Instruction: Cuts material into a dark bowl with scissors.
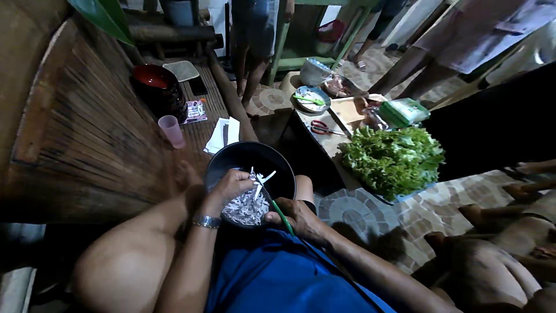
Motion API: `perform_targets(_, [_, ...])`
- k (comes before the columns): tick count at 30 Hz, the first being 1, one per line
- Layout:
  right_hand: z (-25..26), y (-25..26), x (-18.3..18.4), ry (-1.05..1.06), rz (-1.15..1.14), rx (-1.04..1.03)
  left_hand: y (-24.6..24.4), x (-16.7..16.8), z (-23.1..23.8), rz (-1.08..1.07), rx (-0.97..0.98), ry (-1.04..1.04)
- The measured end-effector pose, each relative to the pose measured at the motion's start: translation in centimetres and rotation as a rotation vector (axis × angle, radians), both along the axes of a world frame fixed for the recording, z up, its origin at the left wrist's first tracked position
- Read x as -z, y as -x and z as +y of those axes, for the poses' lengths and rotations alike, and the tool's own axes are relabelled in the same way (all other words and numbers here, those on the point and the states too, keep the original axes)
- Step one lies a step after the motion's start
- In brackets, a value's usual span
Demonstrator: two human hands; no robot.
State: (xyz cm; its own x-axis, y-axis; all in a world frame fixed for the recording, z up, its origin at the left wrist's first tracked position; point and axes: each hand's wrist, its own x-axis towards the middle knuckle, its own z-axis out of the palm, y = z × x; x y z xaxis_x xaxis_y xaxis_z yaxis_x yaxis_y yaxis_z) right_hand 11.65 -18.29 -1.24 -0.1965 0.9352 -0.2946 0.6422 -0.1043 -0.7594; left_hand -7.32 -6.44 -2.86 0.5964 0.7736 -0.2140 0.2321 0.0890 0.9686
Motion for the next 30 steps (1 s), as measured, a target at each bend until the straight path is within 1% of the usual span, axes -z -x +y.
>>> perform_targets(6, [0.9,0.1,-0.2,0.142,-0.001,-0.024,-0.3,-0.3,-0.2,0.039,0.004,0.021])
perform_targets(12, [0.9,0.0,0.3,0.099,0.016,-0.003,-0.4,0.4,-0.4,0.023,-0.01,0.009])
perform_targets(17, [1.0,-0.1,0.2,0.07,-0.015,-0.017,-0.4,1.3,-0.1,0.01,-0.026,0.076])
perform_targets(24, [1.9,-0.2,-0.5,0.238,0.045,-0.036,-0.6,0.2,-0.7,0.011,-0.012,0.139])
perform_targets(27, [1.9,0.1,-0.5,0.218,0.056,0.007,-0.5,0.6,-0.7,0.019,-0.034,0.115])
perform_targets(30, [1.7,0.3,0.0,0.13,0.044,0.011,-0.5,0.6,-0.7,0.014,-0.07,0.155])
